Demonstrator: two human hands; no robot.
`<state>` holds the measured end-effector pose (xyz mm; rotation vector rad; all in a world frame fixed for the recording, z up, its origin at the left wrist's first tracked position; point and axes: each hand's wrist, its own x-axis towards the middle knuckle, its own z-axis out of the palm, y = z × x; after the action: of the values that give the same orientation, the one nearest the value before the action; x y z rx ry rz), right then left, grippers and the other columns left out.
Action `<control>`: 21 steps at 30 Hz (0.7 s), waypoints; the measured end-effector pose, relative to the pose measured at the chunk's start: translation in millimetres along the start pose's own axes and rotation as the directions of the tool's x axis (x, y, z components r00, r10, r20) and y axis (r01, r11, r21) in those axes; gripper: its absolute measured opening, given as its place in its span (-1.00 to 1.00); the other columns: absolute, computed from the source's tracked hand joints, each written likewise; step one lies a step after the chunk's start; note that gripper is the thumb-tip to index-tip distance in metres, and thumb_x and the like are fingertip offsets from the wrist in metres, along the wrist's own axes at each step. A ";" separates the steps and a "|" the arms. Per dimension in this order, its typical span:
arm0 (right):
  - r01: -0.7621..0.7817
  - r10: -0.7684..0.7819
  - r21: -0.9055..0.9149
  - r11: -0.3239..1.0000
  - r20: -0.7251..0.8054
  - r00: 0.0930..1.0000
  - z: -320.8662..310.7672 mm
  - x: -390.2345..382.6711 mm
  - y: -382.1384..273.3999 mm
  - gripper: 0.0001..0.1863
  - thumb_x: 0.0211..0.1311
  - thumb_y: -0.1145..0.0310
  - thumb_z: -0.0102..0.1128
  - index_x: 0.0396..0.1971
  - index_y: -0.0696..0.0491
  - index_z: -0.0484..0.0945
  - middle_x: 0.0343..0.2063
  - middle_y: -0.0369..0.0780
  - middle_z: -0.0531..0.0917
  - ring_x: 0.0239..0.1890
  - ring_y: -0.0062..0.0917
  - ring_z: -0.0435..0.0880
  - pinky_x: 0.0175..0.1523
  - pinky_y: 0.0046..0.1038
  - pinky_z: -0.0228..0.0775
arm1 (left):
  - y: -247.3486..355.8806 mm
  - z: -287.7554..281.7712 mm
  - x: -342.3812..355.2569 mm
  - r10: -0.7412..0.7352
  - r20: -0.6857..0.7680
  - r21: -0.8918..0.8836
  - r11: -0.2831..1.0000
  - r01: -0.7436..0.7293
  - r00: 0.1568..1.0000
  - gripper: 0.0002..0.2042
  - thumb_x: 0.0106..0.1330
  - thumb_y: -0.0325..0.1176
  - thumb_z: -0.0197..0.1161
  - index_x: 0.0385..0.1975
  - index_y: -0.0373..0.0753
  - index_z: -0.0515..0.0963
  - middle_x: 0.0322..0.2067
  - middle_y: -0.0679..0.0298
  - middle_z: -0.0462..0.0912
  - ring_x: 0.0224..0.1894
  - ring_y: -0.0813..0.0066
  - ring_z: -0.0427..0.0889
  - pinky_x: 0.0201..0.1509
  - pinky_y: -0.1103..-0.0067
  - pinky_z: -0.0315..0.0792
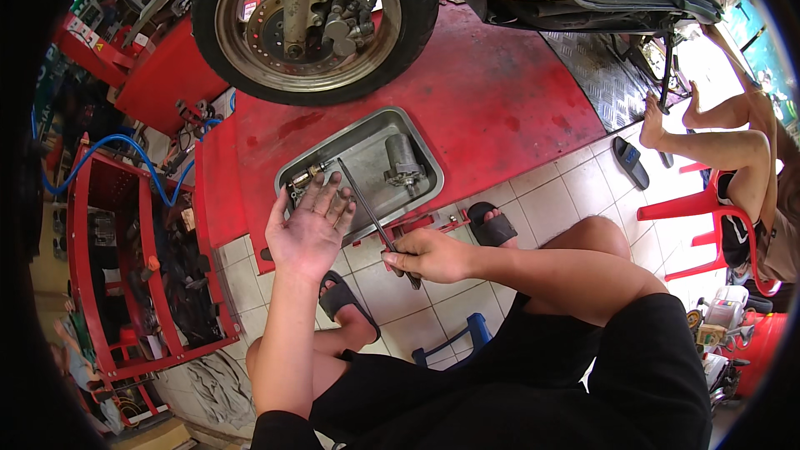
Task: The person disassembles a scooter brake caliper using a screwdriver and a small brush. They remove screws and internal components, placing them into a metal tray, and then clean the parts with the brush.
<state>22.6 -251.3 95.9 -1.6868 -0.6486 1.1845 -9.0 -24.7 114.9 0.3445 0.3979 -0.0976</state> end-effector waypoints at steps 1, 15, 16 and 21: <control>0.013 -0.012 -0.015 1.000 0.007 1.000 0.5 -0.1 1.5 -0.50 0.46 0.03 -0.09 -0.45 0.19 0.52 -0.62 -0.22 0.50 -0.53 -0.53 0.50 -0.35 -0.41 0.36 | -1.0 3.6 -1.5 -0.021 0.025 -0.020 1.000 0.021 0.999 -0.49 0.35 0.01 0.00 0.05 -0.32 0.45 0.07 0.05 0.52 0.08 0.11 0.47 0.25 0.26 0.31; -0.008 0.005 -0.088 0.996 -0.032 0.999 1.1 0.5 1.7 -0.50 0.35 0.00 0.11 -0.43 0.23 0.56 -0.59 -0.14 0.55 -0.50 -0.45 0.57 -0.30 -0.38 0.39 | -1.5 5.9 -4.1 -0.017 0.116 -0.038 0.999 0.022 0.993 -0.49 0.36 0.03 -0.03 0.06 -0.29 0.45 0.06 0.04 0.52 0.06 0.09 0.48 0.25 0.25 0.33; 0.048 -0.056 -0.145 0.988 -0.055 0.997 0.7 0.4 5.2 -0.51 0.33 0.01 0.14 -0.42 0.23 0.58 -0.59 -0.12 0.55 -0.50 -0.41 0.57 -0.30 -0.36 0.39 | -1.3 5.5 -4.1 -0.021 0.140 -0.042 0.999 0.027 0.990 -0.49 0.36 0.03 -0.03 0.07 -0.29 0.45 0.06 0.04 0.52 0.06 0.08 0.48 0.25 0.24 0.32; 0.078 -0.099 -0.215 0.974 -0.087 0.991 -1.3 -0.2 4.4 -0.54 0.24 0.04 0.24 -0.43 0.24 0.60 -0.61 -0.05 0.54 -0.54 -0.29 0.54 -0.32 -0.30 0.39 | -2.3 9.3 -5.9 -0.034 0.166 -0.043 0.998 0.041 0.986 -0.46 0.39 0.06 -0.08 0.09 -0.32 0.40 0.10 -0.01 0.48 0.09 0.03 0.47 0.30 0.22 0.28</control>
<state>23.3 -253.8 92.2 -1.8595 -0.8036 0.9915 -11.4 -29.9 124.6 0.2804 0.2423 -0.1525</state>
